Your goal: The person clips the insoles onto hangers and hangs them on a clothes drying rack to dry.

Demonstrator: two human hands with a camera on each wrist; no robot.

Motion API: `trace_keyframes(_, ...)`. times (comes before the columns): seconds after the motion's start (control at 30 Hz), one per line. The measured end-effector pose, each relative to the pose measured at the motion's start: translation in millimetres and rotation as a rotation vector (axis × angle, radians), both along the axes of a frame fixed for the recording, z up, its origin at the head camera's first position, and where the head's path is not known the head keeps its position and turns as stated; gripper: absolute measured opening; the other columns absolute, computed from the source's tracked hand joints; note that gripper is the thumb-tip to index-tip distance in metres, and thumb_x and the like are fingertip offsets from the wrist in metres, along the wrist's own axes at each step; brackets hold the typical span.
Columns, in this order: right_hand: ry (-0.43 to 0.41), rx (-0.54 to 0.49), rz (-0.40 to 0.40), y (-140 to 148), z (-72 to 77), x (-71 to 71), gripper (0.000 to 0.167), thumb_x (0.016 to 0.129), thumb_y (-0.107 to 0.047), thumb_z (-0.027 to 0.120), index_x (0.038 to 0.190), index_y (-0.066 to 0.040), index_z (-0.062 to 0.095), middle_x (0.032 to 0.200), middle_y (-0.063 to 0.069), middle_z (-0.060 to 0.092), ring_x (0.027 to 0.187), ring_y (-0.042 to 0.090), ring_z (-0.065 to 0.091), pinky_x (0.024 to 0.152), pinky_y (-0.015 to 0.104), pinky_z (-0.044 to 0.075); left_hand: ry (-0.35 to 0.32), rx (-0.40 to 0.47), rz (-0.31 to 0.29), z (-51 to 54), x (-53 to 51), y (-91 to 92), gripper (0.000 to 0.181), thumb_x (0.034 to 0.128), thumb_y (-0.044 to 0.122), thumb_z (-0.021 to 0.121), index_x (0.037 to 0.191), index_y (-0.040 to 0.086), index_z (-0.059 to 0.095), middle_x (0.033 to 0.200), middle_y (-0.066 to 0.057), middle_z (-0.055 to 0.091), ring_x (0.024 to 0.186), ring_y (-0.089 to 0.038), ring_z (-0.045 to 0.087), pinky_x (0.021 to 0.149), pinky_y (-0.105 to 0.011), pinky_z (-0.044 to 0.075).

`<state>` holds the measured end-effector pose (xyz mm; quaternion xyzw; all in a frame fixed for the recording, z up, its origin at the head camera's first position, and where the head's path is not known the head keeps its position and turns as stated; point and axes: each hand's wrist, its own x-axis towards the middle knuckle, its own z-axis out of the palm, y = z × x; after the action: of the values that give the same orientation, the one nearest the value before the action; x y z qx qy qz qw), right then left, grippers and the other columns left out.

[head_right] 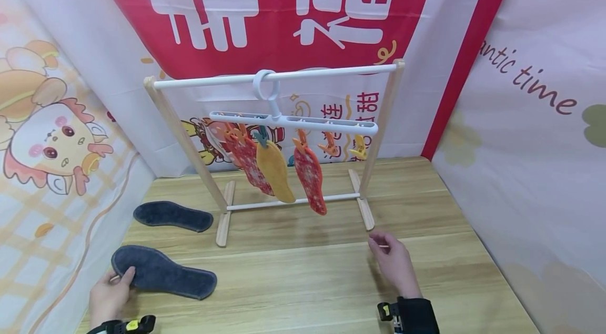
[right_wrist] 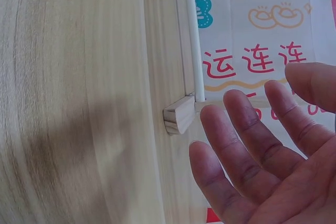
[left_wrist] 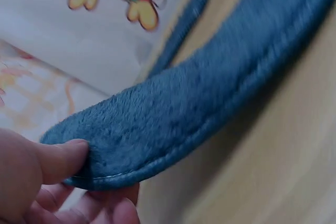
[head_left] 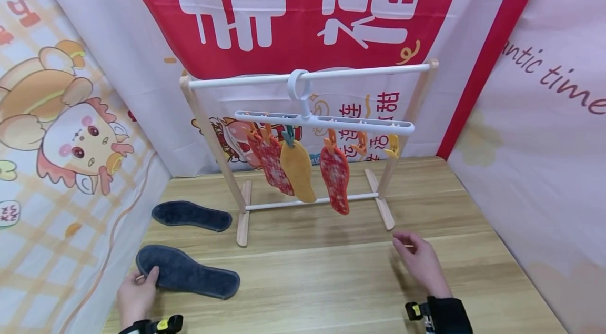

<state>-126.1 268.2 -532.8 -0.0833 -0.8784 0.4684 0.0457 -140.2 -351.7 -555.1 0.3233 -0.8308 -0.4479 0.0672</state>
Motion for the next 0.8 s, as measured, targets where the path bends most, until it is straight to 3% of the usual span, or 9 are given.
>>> trace_keyframes(0.13,0.012,-0.008,0.002,-2,1.4,0.0,0.028,0.100,-0.022,0.062,0.121,-0.004,0.066,0.114,0.014,0.067,0.100,0.027,0.064,0.081,0.031,0.052,0.112,0.103,0.058,13.0,-3.8,18.0,0.052,0.0986,0.032,0.059,0.130,-0.008,0.052,0.106,-0.024,0.066,0.063,0.004,0.056,0.056,-0.023,0.053)
trace_keyframes(0.27,0.016,-0.016,0.005,-4,2.8,-0.2,0.027,0.100,-0.021,0.062,0.120,-0.003,0.066,0.113,0.014,0.068,0.100,0.026,0.065,0.080,0.029,0.052,0.187,0.149,0.070,31.9,-5.2,41.5,0.048,0.0975,0.034,0.062,0.127,-0.003,0.055,0.110,-0.016,0.066,0.068,0.007,0.056,0.058,-0.022,0.054)
trace_keyframes(0.5,0.018,-0.031,0.007,-7,9.0,-2.1,0.027,0.100,-0.020,0.062,0.120,-0.003,0.066,0.114,0.015,0.067,0.099,0.025,0.065,0.077,0.027,0.052,0.322,0.166,0.011,64.8,-6.3,84.3,0.038,0.0958,0.031,0.066,0.117,0.001,0.059,0.086,0.017,0.061,0.073,0.006,0.060,0.062,-0.016,0.053)
trace_keyframes(0.8,0.078,0.000,0.023,-14,23.0,-10.1,0.027,0.100,-0.022,0.062,0.120,-0.004,0.066,0.112,0.012,0.069,0.098,0.025,0.066,0.083,0.031,0.052,0.414,0.137,-0.156,93.2,-12.9,130.0,0.039,0.0954,0.033,0.067,0.118,0.001,0.063,0.103,-0.006,0.066,0.080,-0.005,0.062,0.066,-0.015,0.051)
